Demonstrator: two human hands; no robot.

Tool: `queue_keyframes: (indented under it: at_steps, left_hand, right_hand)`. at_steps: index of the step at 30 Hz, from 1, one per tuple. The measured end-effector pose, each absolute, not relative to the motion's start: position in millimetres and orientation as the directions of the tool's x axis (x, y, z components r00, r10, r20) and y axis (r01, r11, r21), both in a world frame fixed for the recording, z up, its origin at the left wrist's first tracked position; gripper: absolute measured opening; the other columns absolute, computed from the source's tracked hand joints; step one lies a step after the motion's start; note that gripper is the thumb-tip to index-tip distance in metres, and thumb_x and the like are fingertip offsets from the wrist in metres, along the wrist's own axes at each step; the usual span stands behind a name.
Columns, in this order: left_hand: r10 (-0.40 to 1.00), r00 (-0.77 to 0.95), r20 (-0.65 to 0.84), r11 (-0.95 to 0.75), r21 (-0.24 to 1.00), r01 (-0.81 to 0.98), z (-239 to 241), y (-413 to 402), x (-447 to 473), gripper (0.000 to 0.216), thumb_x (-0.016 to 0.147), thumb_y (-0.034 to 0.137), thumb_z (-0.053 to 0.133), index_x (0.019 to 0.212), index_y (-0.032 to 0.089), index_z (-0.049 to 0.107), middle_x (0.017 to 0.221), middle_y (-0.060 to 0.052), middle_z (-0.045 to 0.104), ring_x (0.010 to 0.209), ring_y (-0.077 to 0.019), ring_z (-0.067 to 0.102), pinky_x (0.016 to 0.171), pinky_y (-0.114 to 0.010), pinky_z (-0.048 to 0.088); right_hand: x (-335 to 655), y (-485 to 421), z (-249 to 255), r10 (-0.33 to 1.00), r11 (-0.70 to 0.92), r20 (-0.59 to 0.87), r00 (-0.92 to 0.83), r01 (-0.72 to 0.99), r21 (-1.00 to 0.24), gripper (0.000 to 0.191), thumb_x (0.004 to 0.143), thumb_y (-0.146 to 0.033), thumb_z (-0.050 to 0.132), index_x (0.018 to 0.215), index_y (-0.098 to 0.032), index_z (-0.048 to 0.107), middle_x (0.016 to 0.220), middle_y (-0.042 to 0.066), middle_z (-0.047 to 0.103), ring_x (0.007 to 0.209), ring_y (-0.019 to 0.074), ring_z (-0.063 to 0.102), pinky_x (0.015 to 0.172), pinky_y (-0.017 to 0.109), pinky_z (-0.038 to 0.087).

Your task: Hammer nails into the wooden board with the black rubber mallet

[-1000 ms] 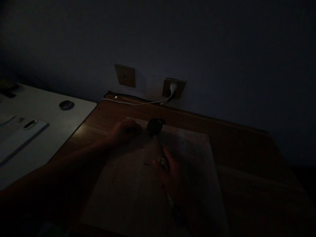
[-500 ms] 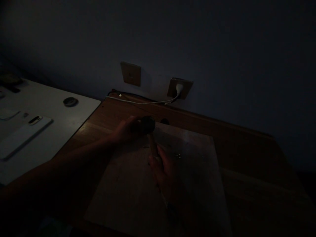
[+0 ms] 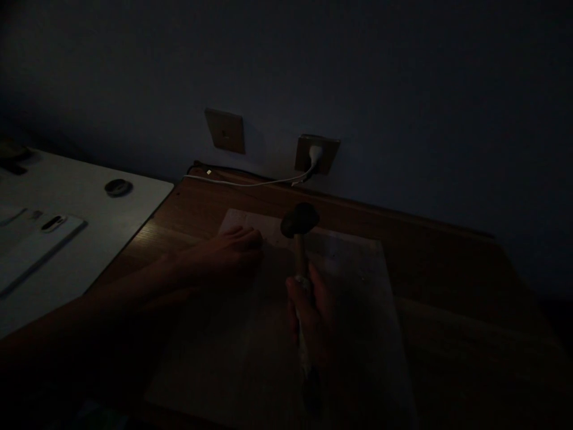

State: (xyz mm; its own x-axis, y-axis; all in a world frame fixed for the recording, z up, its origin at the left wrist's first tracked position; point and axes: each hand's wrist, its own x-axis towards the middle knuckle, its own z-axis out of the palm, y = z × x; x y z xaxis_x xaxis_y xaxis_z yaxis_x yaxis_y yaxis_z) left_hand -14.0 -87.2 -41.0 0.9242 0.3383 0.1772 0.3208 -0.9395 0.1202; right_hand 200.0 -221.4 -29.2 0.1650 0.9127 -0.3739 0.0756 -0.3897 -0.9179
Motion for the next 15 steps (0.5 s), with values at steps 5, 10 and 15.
queue_keyframes:
  at_steps: [5, 10, 15]
  left_hand:
    - [0.333, 0.922, 0.200, -0.943, 0.070, 0.325, -44.1, -87.8, -12.0, 0.005, 0.097, 0.016, 0.068, 0.093, 0.016, 0.071, 0.111, -0.013, 0.068, 0.098, -0.0244, 0.059, 0.086, -0.038, 0.048]
    - [0.336, 0.923, 0.188, -0.940, 0.000, 0.342, -44.6, -83.2, -14.6, 0.008, 0.099, 0.020, 0.067, 0.096, 0.014, 0.072, 0.113, -0.015, 0.068, 0.099, -0.0254, 0.059, 0.085, -0.038, 0.049]
    - [0.371, 0.913, 0.170, -0.928, 0.088, 0.361, -38.1, -85.4, -13.7, 0.007, 0.099, 0.017, 0.065, 0.094, 0.016, 0.070, 0.116, -0.014, 0.069, 0.099, -0.0234, 0.062, 0.087, -0.036, 0.051]
  right_hand:
    - [200.4, -220.7, -26.6, 0.896, -0.426, -0.413, 0.160, 0.056, -0.903, 0.050, 0.087, -0.067, 0.069, 0.108, -0.024, 0.055, 0.052, -0.011, 0.047, 0.038, 0.0103, 0.038, 0.032, 0.021, 0.034]
    - [198.0, -221.6, -24.0, 0.888, -0.443, -0.432, 0.160, 0.040, -0.896, 0.053, 0.085, -0.068, 0.071, 0.109, -0.024, 0.056, 0.052, -0.011, 0.046, 0.038, 0.0099, 0.037, 0.033, 0.020, 0.032]
    - [197.8, -222.5, -25.7, 0.902, -0.418, -0.410, 0.134, 0.039, -0.908, 0.051, 0.086, -0.068, 0.070, 0.108, -0.024, 0.058, 0.051, -0.011, 0.046, 0.038, 0.0100, 0.037, 0.033, 0.020, 0.033]
